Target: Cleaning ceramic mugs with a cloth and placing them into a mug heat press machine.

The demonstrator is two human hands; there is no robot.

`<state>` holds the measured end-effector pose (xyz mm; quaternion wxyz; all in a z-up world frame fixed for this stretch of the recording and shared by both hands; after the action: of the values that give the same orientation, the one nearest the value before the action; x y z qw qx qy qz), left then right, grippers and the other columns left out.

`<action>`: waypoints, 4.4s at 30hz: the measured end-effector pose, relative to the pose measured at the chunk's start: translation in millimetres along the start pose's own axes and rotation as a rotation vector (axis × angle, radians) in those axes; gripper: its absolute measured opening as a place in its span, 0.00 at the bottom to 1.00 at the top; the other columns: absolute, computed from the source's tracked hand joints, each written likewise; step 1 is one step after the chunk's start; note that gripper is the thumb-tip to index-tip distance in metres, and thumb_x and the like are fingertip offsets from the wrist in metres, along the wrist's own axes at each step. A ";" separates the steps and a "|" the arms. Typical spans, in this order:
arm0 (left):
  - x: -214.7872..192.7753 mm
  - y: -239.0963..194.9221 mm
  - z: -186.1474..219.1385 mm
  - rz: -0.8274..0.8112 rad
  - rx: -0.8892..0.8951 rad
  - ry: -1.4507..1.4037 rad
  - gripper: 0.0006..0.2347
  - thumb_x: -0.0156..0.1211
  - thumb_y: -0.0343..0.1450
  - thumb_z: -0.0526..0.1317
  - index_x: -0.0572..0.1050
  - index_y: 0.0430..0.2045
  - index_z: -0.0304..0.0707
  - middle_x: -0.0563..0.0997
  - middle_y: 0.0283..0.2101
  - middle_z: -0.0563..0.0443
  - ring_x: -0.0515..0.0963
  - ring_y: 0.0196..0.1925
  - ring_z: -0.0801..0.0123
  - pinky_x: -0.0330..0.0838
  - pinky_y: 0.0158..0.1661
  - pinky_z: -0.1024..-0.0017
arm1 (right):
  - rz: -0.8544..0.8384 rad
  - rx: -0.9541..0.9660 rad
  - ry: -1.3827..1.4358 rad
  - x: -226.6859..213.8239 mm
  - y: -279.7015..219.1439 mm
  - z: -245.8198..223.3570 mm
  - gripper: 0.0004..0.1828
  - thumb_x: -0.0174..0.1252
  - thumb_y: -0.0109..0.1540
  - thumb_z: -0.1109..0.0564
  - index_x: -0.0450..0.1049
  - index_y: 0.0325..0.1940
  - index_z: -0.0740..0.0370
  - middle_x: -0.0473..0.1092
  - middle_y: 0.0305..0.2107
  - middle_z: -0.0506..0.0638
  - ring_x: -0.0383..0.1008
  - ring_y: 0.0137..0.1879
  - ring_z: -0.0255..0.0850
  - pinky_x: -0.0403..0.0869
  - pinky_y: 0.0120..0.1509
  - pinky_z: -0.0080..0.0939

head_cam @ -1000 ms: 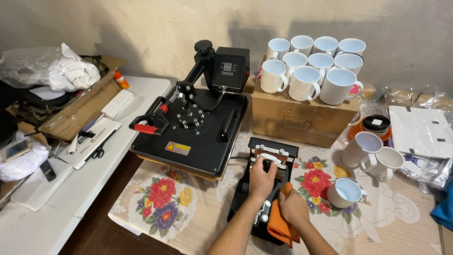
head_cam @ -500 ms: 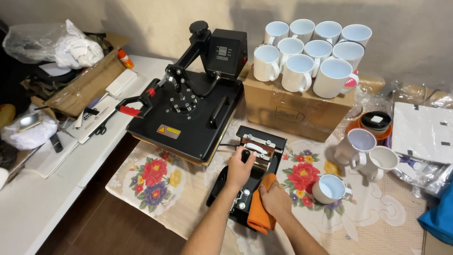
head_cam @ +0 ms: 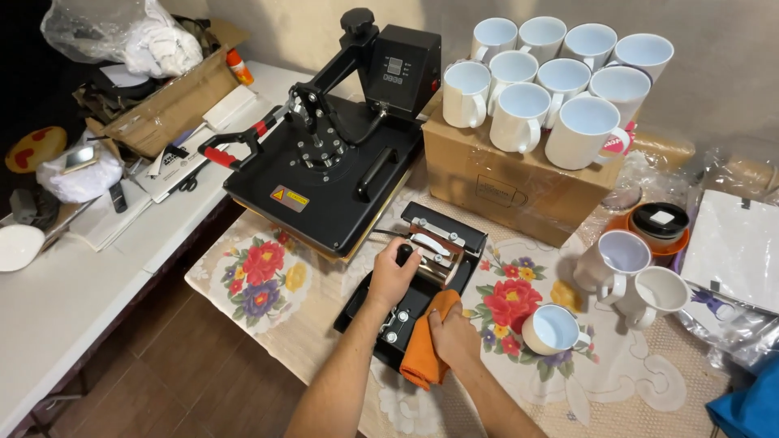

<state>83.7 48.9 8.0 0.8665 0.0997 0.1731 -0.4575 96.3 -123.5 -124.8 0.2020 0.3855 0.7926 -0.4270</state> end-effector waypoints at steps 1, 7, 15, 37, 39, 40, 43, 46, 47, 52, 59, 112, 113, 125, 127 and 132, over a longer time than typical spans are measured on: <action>-0.6 -1.1 1.3 -0.001 0.005 -0.006 0.14 0.55 0.71 0.48 0.74 0.41 0.37 0.78 0.36 0.53 0.75 0.41 0.71 0.70 0.44 0.72 | -0.009 -0.001 -0.006 1.2 -0.3 0.5 0.40 0.33 0.65 0.37 0.46 0.74 0.66 0.74 0.47 0.63 0.76 0.51 0.62 0.72 0.50 0.59; -1.4 -3.7 13.3 -0.031 0.064 -0.093 0.10 0.56 0.72 0.48 0.71 0.29 0.41 0.70 0.27 0.59 0.67 0.31 0.76 0.65 0.37 0.75 | 0.007 -0.025 0.011 5.4 9.1 3.3 0.36 0.34 0.66 0.40 0.50 0.70 0.68 0.75 0.44 0.65 0.77 0.48 0.63 0.72 0.48 0.60; -28.2 -1.3 -46.6 0.080 0.058 -0.407 0.15 0.40 0.78 0.47 0.73 0.29 0.40 0.76 0.29 0.55 0.75 0.33 0.75 0.69 0.37 0.76 | 0.025 0.048 0.090 1.1 -2.2 -3.1 0.35 0.33 0.66 0.42 0.48 0.71 0.66 0.75 0.41 0.65 0.77 0.44 0.61 0.70 0.44 0.58; 14.2 -6.2 -6.0 -0.306 -0.006 -0.385 0.14 0.56 0.71 0.45 0.68 0.47 0.42 0.78 0.37 0.51 0.75 0.38 0.69 0.65 0.46 0.69 | 0.311 0.231 0.270 9.5 -29.9 0.8 0.37 0.39 0.67 0.43 0.47 0.77 0.60 0.71 0.55 0.67 0.73 0.57 0.64 0.70 0.59 0.56; 18.7 8.3 -5.3 -0.277 -0.040 -0.517 0.06 0.57 0.72 0.41 0.73 0.36 0.40 0.79 0.26 0.51 0.75 0.21 0.73 0.71 0.28 0.77 | 0.303 0.243 0.243 4.0 -18.3 -0.5 0.35 0.38 0.67 0.45 0.47 0.77 0.59 0.72 0.53 0.67 0.74 0.55 0.64 0.71 0.57 0.57; 17.5 5.7 -0.2 -0.300 -0.004 -0.434 0.10 0.54 0.73 0.47 0.71 0.34 0.39 0.73 0.18 0.52 0.71 0.15 0.73 0.66 0.22 0.76 | 0.317 0.228 0.227 4.8 -15.2 0.9 0.34 0.38 0.67 0.46 0.49 0.76 0.60 0.73 0.52 0.67 0.75 0.54 0.64 0.71 0.56 0.57; 16.7 6.4 7.5 -0.320 0.061 -0.334 0.15 0.50 0.74 0.53 0.69 0.31 0.40 0.67 0.10 0.55 0.68 0.10 0.73 0.61 0.16 0.74 | 0.344 0.212 0.230 -0.5 -12.5 -1.7 0.33 0.39 0.67 0.46 0.51 0.76 0.59 0.73 0.51 0.67 0.75 0.54 0.64 0.71 0.57 0.57; 11.8 -1.9 8.0 -0.292 0.082 -0.304 0.17 0.46 0.75 0.55 0.68 0.30 0.41 0.66 0.11 0.57 0.68 0.10 0.72 0.62 0.16 0.74 | 0.326 0.234 0.267 1.4 -26.9 -0.6 0.36 0.40 0.66 0.43 0.51 0.77 0.56 0.73 0.51 0.66 0.75 0.54 0.62 0.71 0.56 0.55; 8.3 -0.5 12.3 -0.269 0.098 -0.292 0.18 0.43 0.75 0.56 0.67 0.29 0.41 0.66 0.11 0.57 0.69 0.10 0.71 0.63 0.16 0.73 | 0.315 0.247 0.293 -0.9 -29.0 -2.4 0.37 0.40 0.65 0.41 0.50 0.77 0.54 0.74 0.51 0.64 0.76 0.53 0.60 0.71 0.55 0.53; 10.0 0.2 9.8 -0.256 0.109 -0.254 0.17 0.42 0.76 0.55 0.68 0.29 0.41 0.66 0.13 0.58 0.69 0.10 0.71 0.63 0.15 0.73 | 0.367 0.187 0.315 2.2 -28.4 1.7 0.39 0.41 0.64 0.40 0.47 0.77 0.56 0.59 0.63 0.60 0.63 0.64 0.57 0.65 0.63 0.56; 11.3 3.0 7.0 -0.231 0.139 -0.240 0.15 0.44 0.76 0.53 0.69 0.31 0.40 0.65 0.13 0.58 0.69 0.10 0.71 0.65 0.14 0.72 | 0.452 0.002 0.145 -7.2 -32.3 -23.4 0.30 0.41 0.66 0.50 0.54 0.74 0.55 0.49 0.74 0.53 0.65 0.68 0.53 0.74 0.61 0.58; -16.6 -13.4 32.5 -0.176 0.251 -0.155 0.21 0.45 0.75 0.52 0.63 0.56 0.37 0.72 0.56 0.33 0.72 0.59 0.43 0.65 0.55 0.52 | -0.149 -0.791 1.567 -58.0 -86.3 -27.8 0.38 0.46 0.66 0.64 0.42 0.79 0.52 0.53 0.70 0.51 0.73 0.54 0.44 0.77 0.41 0.35; -29.3 -23.6 51.4 -0.132 0.402 -0.165 0.23 0.46 0.77 0.49 0.60 0.60 0.26 0.66 0.58 0.20 0.71 0.58 0.31 0.66 0.53 0.43 | -0.165 -0.788 1.585 -35.8 -75.8 -0.5 0.37 0.46 0.66 0.62 0.43 0.78 0.53 0.53 0.70 0.52 0.72 0.54 0.45 0.77 0.42 0.36; -45.8 -58.2 78.6 -0.568 0.117 -0.587 0.28 0.61 0.66 0.49 0.61 0.58 0.40 0.73 0.59 0.39 0.76 0.59 0.56 0.70 0.59 0.62 | -0.406 -0.720 1.775 70.9 -57.3 116.2 0.36 0.45 0.65 0.42 0.52 0.75 0.58 0.55 0.69 0.58 0.65 0.63 0.52 0.68 0.58 0.49; -43.4 -65.2 77.5 -0.641 0.052 -0.613 0.30 0.61 0.67 0.42 0.56 0.64 0.45 0.75 0.57 0.37 0.78 0.56 0.59 0.73 0.57 0.64 | -0.443 -0.706 1.805 66.6 -72.3 103.2 0.37 0.45 0.65 0.39 0.53 0.74 0.59 0.56 0.68 0.59 0.64 0.65 0.54 0.67 0.60 0.51; -40.5 -68.6 57.7 -0.724 0.102 -0.682 0.26 0.54 0.70 0.27 0.62 0.66 0.39 0.71 0.66 0.36 0.75 0.62 0.64 0.74 0.58 0.72 | -0.529 -0.687 1.879 24.2 -109.5 38.9 0.42 0.45 0.65 0.30 0.57 0.73 0.61 0.57 0.68 0.62 0.61 0.68 0.57 0.63 0.67 0.57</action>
<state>17.8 22.0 75.9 0.6534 -0.0798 -0.1192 -0.7433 -4.8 -182.3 -105.0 -0.4994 0.2986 0.7691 0.2646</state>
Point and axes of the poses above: each hand's wrist, its own y-axis towards the middle knuckle, its own x-axis out of the palm, z = x × y, the point moved 10 cm from there along y, towards the middle knuckle
